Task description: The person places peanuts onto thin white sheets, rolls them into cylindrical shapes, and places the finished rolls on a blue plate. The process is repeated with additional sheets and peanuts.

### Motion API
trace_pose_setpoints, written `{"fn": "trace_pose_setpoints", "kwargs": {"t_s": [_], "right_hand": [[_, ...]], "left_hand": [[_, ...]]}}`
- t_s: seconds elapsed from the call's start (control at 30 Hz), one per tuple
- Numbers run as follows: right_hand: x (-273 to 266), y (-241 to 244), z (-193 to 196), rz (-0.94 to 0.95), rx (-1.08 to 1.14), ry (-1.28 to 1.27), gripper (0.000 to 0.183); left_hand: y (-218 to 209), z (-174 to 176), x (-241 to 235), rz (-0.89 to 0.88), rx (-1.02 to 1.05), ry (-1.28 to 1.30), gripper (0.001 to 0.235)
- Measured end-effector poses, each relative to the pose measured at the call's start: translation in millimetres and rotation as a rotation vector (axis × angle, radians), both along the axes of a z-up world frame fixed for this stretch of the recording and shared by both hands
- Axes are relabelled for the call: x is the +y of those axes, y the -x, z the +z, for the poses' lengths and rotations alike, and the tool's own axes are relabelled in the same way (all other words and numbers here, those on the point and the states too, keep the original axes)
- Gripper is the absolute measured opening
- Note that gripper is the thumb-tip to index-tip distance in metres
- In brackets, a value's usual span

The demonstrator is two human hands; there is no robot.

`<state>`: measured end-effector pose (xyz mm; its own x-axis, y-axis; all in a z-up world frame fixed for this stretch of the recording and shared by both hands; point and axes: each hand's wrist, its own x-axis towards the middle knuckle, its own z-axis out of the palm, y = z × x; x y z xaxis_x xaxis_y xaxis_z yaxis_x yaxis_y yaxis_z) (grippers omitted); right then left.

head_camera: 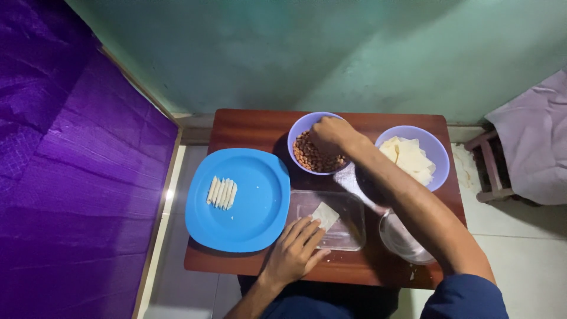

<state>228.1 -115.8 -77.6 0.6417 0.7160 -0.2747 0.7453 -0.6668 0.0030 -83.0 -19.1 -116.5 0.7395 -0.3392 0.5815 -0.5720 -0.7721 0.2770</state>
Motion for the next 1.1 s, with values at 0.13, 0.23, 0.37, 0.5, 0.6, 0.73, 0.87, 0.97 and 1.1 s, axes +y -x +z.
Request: {"fn": "trace_pose_setpoints", "kwargs": {"t_s": [0.13,0.23,0.37,0.5,0.6,0.73,0.87,0.97,1.1], "right_hand": [[-23.5,21.2,56.3,-0.129,0.039,-0.063,0.041],[-39.9,35.1,72.7,-0.136,0.01,-0.355,0.028],[-50.6,38.8,54.1,-0.148,0.058,-0.323,0.016],[-47.8,52.8,39.0,-0.118,0.14,-0.238,0.034],[-52.8,56.9,42.2,-0.063,0.126,-0.241,0.034],[-66.3,70.2,74.3,-0.06,0.046,-0.381,0.019],[-76.3,70.5,74.1,-0.187,0.033,-0.451,0.022],[-83.9,69.5,61.9,-0.249,0.038,-0.433,0.024],[-85.4,68.0,57.1,-0.341,0.077,-0.456,0.019]], "left_hand": [[-1.2,3.0,0.9,-0.018,-0.013,-0.02,0.049],[-1.1,2.6,-0.2,-0.037,0.039,-0.022,0.047],[-5.7,3.1,-1.8,-0.047,0.024,-0.1,0.052],[-10.2,12.1,0.5,-0.077,0.025,-0.14,0.051],[-24.3,37.9,7.2,-0.107,0.006,-0.132,0.043],[-62.7,61.8,23.0,-0.107,-0.093,-0.072,0.033],[-146.5,51.0,40.2,-0.041,-0.017,-0.233,0.035],[-211.8,21.2,43.6,0.042,0.312,-0.354,0.047],[-276.0,-20.5,26.6,0.154,0.647,-0.424,0.056]]}}
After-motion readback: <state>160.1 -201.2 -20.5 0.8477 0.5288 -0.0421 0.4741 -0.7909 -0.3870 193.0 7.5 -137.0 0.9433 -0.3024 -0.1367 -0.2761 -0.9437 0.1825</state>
